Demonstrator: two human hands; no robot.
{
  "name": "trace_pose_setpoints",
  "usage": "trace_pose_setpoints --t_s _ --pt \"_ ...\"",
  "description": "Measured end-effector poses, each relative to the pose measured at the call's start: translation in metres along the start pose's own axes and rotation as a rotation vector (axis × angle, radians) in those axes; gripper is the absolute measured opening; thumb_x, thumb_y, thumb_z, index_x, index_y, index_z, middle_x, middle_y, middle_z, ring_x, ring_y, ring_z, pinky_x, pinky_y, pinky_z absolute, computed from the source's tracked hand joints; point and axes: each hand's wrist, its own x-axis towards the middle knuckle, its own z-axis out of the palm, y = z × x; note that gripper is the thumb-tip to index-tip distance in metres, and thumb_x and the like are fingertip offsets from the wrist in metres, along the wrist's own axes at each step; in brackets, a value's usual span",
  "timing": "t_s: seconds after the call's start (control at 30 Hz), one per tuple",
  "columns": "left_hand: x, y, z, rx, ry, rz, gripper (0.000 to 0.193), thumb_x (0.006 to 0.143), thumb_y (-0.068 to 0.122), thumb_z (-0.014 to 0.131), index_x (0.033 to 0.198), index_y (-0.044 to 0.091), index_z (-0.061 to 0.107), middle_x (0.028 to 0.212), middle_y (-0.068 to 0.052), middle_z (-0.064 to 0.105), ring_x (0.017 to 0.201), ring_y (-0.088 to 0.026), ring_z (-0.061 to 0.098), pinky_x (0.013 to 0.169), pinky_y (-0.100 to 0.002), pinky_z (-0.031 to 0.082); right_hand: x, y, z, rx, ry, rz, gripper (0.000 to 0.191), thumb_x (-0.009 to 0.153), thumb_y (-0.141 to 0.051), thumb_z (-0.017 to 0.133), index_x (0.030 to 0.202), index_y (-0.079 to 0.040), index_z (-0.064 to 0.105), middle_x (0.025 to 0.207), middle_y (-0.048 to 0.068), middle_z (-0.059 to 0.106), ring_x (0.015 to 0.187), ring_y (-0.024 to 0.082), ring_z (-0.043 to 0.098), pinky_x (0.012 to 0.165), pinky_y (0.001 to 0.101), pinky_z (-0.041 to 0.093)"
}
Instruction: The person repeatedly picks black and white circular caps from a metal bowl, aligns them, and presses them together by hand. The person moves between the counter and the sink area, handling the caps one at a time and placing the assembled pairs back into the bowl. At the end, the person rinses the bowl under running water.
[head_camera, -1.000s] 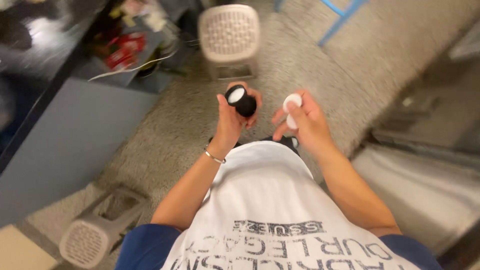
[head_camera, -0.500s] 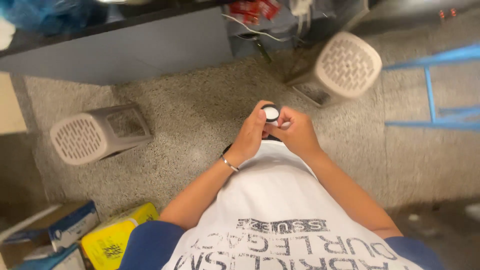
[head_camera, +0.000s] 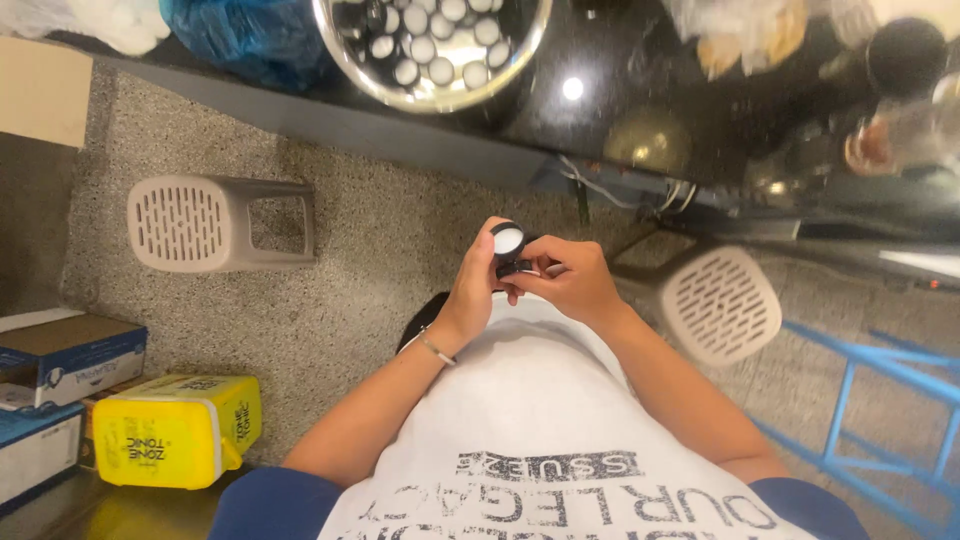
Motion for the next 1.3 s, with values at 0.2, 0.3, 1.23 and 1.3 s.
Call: trace_pose_setpoints --t_s 0.2,0.3,1.23,1.3 --pt "0.081 0.036 -0.019 0.037 0.094 -0.037 0.029 0.112 0.028 0.033 0.11 0.003 0.048 0.099 -0.012 0.068 0.073 -0.021 0.072 0.065 -0.033 0.059 0.086 0.017 -0.039 -0.038 0.007 0.005 0.023 0.078 -0.005 0.086 0.097 -0.004 0.073 0.064 0.001 0.057 0.061 0.001 0.055 0.054 0.0206 0.044" --pt "0.097 0.052 -0.023 0.137 0.086 -0.062 0.028 0.107 0.025 0.035 0.112 0.003 0.052 0.11 -0.007 0.071 0.076 -0.017 0.072 0.063 -0.028 0.057 0.089 0.03 -0.046 0.046 0.063 -0.011 0.023 0.075 -0.005 0.089 0.089 -0.005 0.071 0.066 -0.002 0.062 0.06 0.001 0.052 0.054 0.0209 0.04" --pt "0.243 0.205 -0.121 0.941 -1.037 0.274 0.058 0.083 0.024 0.086 0.134 0.013 0.062 0.105 -0.006 0.065 0.083 -0.02 0.065 0.073 -0.032 0.055 0.186 0.009 0.111 0.417 0.9 0.176 0.021 0.094 -0.025 0.076 0.099 -0.007 0.067 0.095 -0.002 0.064 0.088 0.007 0.058 0.076 0.0233 0.049" --pt "0.235 0.198 -0.113 0.913 -1.144 0.275 0.05 0.084 0.02 0.085 0.13 0.013 0.066 0.102 -0.005 0.065 0.081 -0.018 0.064 0.071 -0.03 0.054 0.169 0.008 0.126 0.374 0.95 0.18 0.022 0.094 -0.026 0.078 0.096 -0.006 0.068 0.091 -0.003 0.062 0.089 0.007 0.056 0.079 0.0232 0.047"
